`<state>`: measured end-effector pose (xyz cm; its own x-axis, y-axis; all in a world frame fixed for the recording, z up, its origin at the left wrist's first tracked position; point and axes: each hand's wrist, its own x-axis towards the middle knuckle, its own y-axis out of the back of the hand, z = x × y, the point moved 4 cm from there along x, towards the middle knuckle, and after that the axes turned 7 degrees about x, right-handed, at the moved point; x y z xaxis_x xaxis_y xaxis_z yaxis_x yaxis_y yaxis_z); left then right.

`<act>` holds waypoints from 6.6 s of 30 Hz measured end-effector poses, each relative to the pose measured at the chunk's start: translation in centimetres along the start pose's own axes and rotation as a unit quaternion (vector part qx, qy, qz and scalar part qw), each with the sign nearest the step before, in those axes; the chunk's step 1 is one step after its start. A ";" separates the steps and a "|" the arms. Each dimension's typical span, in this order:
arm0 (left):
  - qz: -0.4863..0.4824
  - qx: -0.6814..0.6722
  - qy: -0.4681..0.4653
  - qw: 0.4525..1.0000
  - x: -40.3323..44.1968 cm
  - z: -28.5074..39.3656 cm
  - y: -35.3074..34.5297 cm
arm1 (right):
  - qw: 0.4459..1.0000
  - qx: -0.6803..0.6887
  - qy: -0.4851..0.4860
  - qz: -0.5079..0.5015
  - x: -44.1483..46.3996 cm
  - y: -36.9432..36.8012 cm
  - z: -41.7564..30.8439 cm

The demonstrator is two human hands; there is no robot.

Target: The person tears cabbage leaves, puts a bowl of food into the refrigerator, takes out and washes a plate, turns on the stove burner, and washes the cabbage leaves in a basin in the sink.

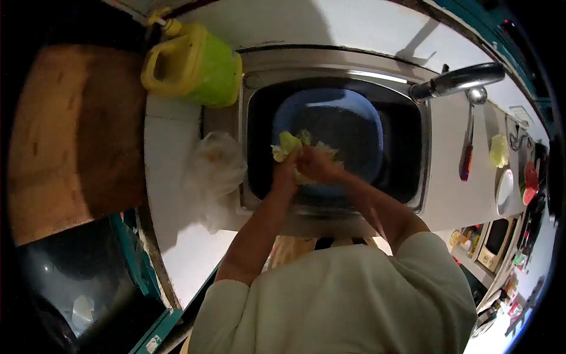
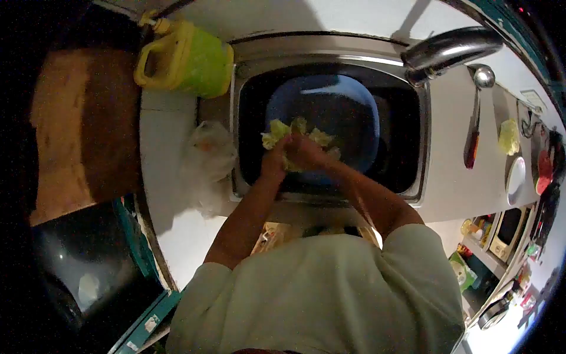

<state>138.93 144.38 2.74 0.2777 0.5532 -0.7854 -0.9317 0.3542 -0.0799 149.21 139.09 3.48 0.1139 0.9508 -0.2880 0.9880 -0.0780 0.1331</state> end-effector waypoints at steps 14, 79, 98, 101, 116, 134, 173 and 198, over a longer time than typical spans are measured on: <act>0.040 -0.053 -0.098 0.993 -2.7 2.8 3.7 | 0.974 -0.127 -0.188 -0.006 2.1 5.6 9.6; -0.082 -0.034 -0.054 0.995 -1.4 0.4 0.4 | 0.992 -0.019 0.073 0.101 -0.5 3.1 -1.4; -0.015 -0.088 0.022 0.996 -4.6 2.1 3.5 | 0.937 -0.278 -0.203 0.052 2.7 7.9 6.6; -0.010 -0.080 0.019 0.997 -4.8 2.2 3.8 | 0.947 -0.320 -0.033 0.008 3.5 7.4 4.2; -0.106 -0.182 0.026 0.977 -2.2 0.2 0.8 | 0.982 0.005 0.086 0.167 0.6 2.5 -4.7; -0.043 -0.120 0.022 0.992 -3.0 2.5 2.6 | 0.972 -0.189 -0.134 0.028 2.0 7.3 12.8; -0.193 -0.119 -0.075 0.971 -6.5 5.4 1.0 | 0.895 -0.305 -0.198 0.259 -9.2 17.1 1.3; -0.166 -0.136 -0.051 0.976 -5.5 6.9 4.7 | 0.729 -0.602 -0.042 0.322 -16.7 14.9 -21.3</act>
<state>134.65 148.22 10.94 0.5829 0.5188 -0.6253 -0.8108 0.3213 -0.4893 159.84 128.40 30.46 0.5701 0.8074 0.1521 -0.0758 -0.1326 0.9883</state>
